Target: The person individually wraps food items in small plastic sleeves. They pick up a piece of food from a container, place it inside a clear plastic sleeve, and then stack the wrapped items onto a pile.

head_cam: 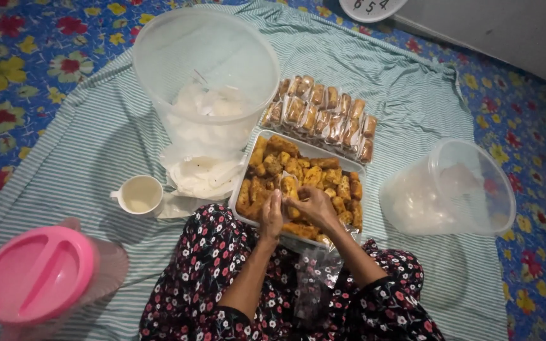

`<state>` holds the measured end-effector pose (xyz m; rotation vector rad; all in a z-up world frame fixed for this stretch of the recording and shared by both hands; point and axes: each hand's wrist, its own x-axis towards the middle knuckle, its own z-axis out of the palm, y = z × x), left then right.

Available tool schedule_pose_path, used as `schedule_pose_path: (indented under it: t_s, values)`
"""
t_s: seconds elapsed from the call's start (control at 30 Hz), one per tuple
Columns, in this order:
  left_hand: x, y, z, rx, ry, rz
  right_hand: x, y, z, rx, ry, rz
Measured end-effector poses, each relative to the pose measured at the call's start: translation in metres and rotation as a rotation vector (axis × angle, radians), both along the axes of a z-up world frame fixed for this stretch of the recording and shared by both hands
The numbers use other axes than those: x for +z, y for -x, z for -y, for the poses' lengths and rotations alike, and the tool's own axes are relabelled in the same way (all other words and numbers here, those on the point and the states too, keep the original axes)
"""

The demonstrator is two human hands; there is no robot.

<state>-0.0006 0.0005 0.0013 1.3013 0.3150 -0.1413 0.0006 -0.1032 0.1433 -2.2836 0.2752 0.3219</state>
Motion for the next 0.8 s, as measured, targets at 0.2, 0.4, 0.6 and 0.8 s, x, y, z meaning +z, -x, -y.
schedule_pose_path:
  t_s: [0.2,0.4,0.6,0.8]
  values:
    - [0.050,0.014,-0.020,-0.065,0.007,-0.007,-0.007,0.001,-0.006,0.007,0.057,0.058]
    - [0.054,0.021,-0.014,-0.107,-0.014,-0.017,-0.010,0.003,-0.011,-0.002,0.125,0.074]
    - [0.066,0.030,-0.022,-0.018,0.190,-0.003,-0.036,-0.003,0.007,-0.055,-0.009,0.066]
    - [0.018,0.036,-0.014,0.030,0.184,0.159,-0.007,0.003,0.010,-0.114,-0.283,-0.006]
